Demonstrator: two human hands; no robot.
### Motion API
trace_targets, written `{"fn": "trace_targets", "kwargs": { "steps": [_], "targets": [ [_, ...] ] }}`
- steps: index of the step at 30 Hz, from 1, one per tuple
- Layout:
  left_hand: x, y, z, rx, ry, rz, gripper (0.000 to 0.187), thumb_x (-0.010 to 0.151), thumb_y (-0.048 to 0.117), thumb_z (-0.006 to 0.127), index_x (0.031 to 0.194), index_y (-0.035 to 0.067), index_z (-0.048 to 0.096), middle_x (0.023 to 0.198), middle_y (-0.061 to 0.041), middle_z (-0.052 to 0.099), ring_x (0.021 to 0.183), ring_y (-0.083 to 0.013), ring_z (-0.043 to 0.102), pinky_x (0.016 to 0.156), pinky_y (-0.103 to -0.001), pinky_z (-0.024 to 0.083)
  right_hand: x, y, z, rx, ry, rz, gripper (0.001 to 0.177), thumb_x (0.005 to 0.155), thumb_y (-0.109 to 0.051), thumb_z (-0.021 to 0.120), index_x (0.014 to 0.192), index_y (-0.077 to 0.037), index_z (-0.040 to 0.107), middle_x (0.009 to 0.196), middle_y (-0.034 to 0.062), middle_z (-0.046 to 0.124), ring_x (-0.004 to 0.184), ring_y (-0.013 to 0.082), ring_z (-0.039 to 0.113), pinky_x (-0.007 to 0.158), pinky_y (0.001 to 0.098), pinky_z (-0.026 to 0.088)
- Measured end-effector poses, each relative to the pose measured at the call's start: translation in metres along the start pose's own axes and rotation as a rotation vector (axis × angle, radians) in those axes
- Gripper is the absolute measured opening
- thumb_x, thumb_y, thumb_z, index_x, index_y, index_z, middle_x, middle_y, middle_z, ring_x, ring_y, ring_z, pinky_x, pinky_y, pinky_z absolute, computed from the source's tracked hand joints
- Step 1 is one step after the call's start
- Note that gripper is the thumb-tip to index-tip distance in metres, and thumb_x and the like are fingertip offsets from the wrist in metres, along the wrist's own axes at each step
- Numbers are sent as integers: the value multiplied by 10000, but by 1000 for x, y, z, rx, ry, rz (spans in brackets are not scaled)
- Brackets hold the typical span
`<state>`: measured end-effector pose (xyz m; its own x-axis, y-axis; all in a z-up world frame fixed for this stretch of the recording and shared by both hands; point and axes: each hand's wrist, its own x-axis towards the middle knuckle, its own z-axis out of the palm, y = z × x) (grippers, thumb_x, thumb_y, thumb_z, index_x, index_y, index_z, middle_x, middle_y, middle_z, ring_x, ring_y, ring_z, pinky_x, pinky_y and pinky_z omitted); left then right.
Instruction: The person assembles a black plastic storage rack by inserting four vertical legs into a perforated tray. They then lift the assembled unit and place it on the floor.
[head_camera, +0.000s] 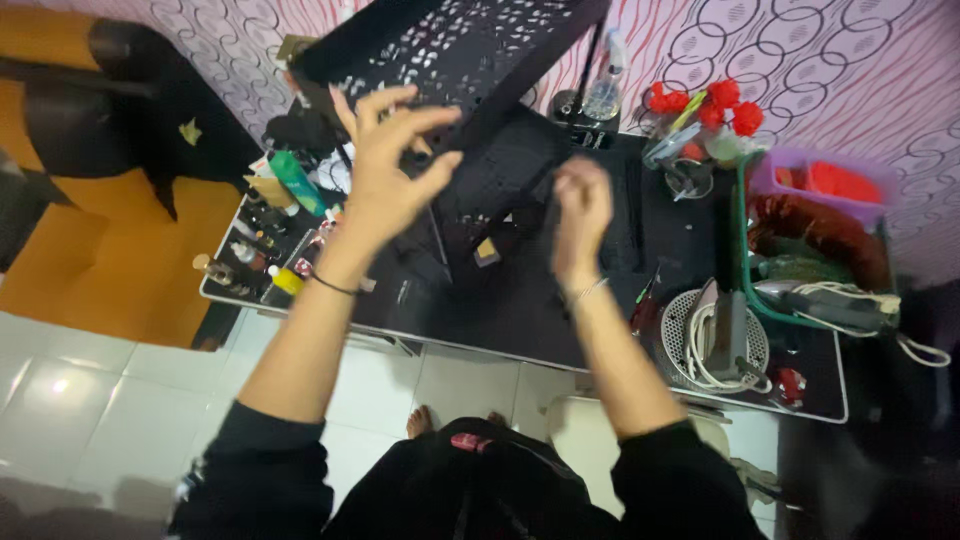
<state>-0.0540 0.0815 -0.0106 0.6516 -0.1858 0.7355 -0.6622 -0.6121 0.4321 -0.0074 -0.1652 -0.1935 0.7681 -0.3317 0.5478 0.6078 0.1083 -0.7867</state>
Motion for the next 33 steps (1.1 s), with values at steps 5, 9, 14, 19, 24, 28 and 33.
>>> {"fn": "trace_targets", "kwargs": {
  "steps": [5,9,14,19,24,28,33],
  "targets": [
    [19,-34,-37,-95,-240,-82,534,797,225,827,1314,205,692,1040,-83,586,1225,-245,544,1245,-620,-17,107,64,-55,-372,-90,-126,826,949,50,737,1612,-13,247,1600,214,373,1465,315,386,1206,403,327],
    [33,-68,-55,-19,-411,-62,462,837,235,840,1288,262,743,1264,-128,571,1441,-345,388,1249,-600,73,138,70,-52,-174,-258,178,626,1041,-87,649,1557,-42,298,1437,113,555,1314,200,531,1091,325,440],
    [29,-93,-67,200,-282,-20,348,934,141,785,1265,238,741,1264,-76,698,1484,-381,413,1251,-626,102,114,55,-43,-85,-260,232,260,1147,-182,533,1318,-5,618,1053,56,677,967,164,654,894,307,542],
    [32,-70,-35,462,-58,97,482,837,-63,653,1263,159,702,1446,-162,574,1465,-464,368,1186,-680,100,66,12,-24,81,-150,286,225,1119,-203,542,1273,-43,580,1015,37,672,890,126,650,832,286,552],
    [55,5,69,207,-141,304,542,899,112,705,1432,128,605,1403,-112,568,1402,-386,434,1201,-667,144,38,-14,-5,244,-135,213,272,1098,-182,569,1341,-70,521,1012,33,650,880,112,620,805,282,530],
    [59,39,107,131,-168,355,681,850,120,691,1506,113,507,1334,-77,622,1187,-271,541,1045,-546,303,32,-10,3,345,-54,132,329,1071,-120,607,1377,-71,497,1163,-3,612,1047,89,586,939,277,494],
    [57,34,100,210,-208,346,685,823,157,697,1492,180,549,1079,-7,627,974,-244,525,875,-440,319,29,-7,5,449,-58,190,262,1093,-107,597,1341,-66,524,1037,18,610,895,107,546,810,281,450]
  ]
}}
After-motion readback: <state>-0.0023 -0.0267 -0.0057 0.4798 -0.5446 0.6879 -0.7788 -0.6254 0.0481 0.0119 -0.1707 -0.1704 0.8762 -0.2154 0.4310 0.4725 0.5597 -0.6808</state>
